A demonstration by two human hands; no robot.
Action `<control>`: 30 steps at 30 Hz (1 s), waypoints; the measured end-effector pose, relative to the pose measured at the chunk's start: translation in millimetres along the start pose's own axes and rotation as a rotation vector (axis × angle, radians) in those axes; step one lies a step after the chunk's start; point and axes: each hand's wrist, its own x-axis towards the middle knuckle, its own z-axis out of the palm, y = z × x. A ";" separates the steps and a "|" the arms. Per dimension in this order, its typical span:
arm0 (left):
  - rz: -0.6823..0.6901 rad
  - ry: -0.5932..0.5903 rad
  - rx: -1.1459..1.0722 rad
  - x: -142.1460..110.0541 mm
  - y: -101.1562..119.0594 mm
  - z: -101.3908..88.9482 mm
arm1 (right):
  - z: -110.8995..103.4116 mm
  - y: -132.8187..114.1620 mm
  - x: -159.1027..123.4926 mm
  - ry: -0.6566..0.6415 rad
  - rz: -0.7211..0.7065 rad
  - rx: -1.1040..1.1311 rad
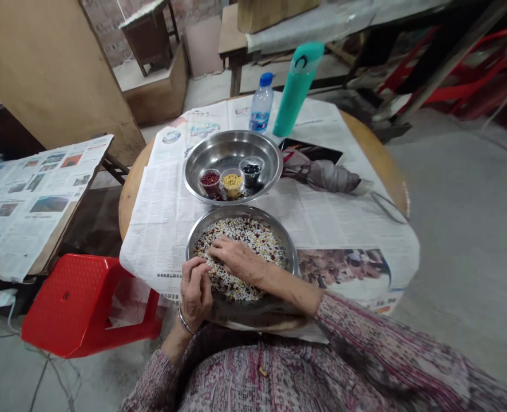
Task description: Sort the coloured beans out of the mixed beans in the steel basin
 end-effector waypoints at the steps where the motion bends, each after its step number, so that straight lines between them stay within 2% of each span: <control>1: 0.001 -0.001 -0.002 0.0 -0.2 -0.1 | -5.2 6.3 3.8 0.004 0.004 -0.054; 6: 0.001 -0.005 -0.007 -0.9 -1.5 0.0 | -26.6 34.7 1.9 0.061 0.161 -0.302; 9: -0.002 -0.007 -0.002 -1.4 -2.5 0.4 | -28.9 40.5 -21.0 0.073 0.260 -0.353; 13: 0.005 -0.001 -0.013 -0.6 -2.8 0.9 | -18.8 32.0 -54.2 0.088 0.402 -0.334; 16: -0.001 0.003 -0.011 0.5 -2.4 0.9 | -5.6 17.9 -58.0 0.184 0.383 -0.116; 19: -0.006 0.003 -0.009 0.7 -2.9 1.0 | 3.1 4.1 -43.8 0.309 0.320 0.166; 21: 0.004 -0.001 -0.011 0.5 -4.0 1.2 | 2.2 -1.7 -35.0 0.388 0.327 0.246; 23: 0.018 -0.002 -0.011 0.9 -4.5 1.1 | -3.4 -3.6 -34.7 0.466 0.341 0.223; 26: 0.037 -0.015 0.007 5.0 -0.5 -1.0 | -12.5 -0.4 -52.7 0.528 0.337 0.081; 28: 0.027 -0.067 0.058 10.6 5.2 -4.1 | -13.8 2.4 -70.8 0.518 0.338 -0.025; 30: 0.016 -0.169 0.152 17.7 10.5 -7.5 | -10.4 3.4 -86.6 0.513 0.340 -0.102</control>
